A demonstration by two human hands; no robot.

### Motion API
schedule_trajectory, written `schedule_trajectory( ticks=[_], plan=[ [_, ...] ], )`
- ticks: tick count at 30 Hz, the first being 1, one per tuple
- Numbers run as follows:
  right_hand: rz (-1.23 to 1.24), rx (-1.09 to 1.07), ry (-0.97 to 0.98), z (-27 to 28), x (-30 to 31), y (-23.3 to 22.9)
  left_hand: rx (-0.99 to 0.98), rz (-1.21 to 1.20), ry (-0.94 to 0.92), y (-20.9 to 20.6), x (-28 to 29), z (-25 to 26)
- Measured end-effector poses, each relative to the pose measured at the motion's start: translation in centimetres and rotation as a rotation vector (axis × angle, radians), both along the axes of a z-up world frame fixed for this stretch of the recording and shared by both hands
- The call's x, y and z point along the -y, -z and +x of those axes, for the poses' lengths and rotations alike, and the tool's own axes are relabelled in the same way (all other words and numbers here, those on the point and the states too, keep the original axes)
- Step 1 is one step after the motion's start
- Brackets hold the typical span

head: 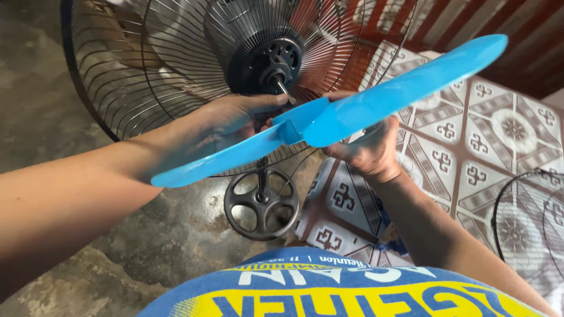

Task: The person removes the front grill of a standing electric fan, then installs a blue three-blade fan blade onto the motor shaft and secures it with a black knob. The person does not reattach the front grill within the clip.

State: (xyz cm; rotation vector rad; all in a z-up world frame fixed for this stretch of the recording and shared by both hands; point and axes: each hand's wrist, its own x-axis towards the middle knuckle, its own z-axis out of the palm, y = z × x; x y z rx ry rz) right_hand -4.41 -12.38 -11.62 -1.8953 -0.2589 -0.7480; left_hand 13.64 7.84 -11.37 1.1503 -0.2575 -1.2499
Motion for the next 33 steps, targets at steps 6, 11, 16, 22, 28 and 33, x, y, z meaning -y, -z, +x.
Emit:
schedule_trajectory(
  ticks=[6, 11, 16, 22, 28, 33],
  plan=[
    [-0.161, -0.015, 0.103, 0.5, -0.3, 0.2, 0.050, -0.031, 0.046, -1.0, -0.6, -0.1],
    [-0.009, 0.041, -0.046, 1.0, -0.8, 0.0, 0.113, -0.061, 0.060, -2.2, -1.1, 0.1],
    [-0.174, -0.057, 0.183, 1.3, -1.8, -0.8, 0.267, 0.009, 0.115, -2.7, -1.5, 0.7],
    [-0.189, -0.082, 0.231, 1.5, -2.5, -1.4, 0.386, 0.033, 0.166, -2.1, -1.0, 1.8],
    [-0.129, -0.162, 0.209, 1.7, -2.6, -1.6, 0.514, 0.098, 0.184, -1.5, -1.1, 2.7],
    [-0.095, -0.179, 0.170, 1.9, -2.1, -1.8, 0.303, -0.004, 0.208, -0.8, -0.3, 3.5]
  ],
)
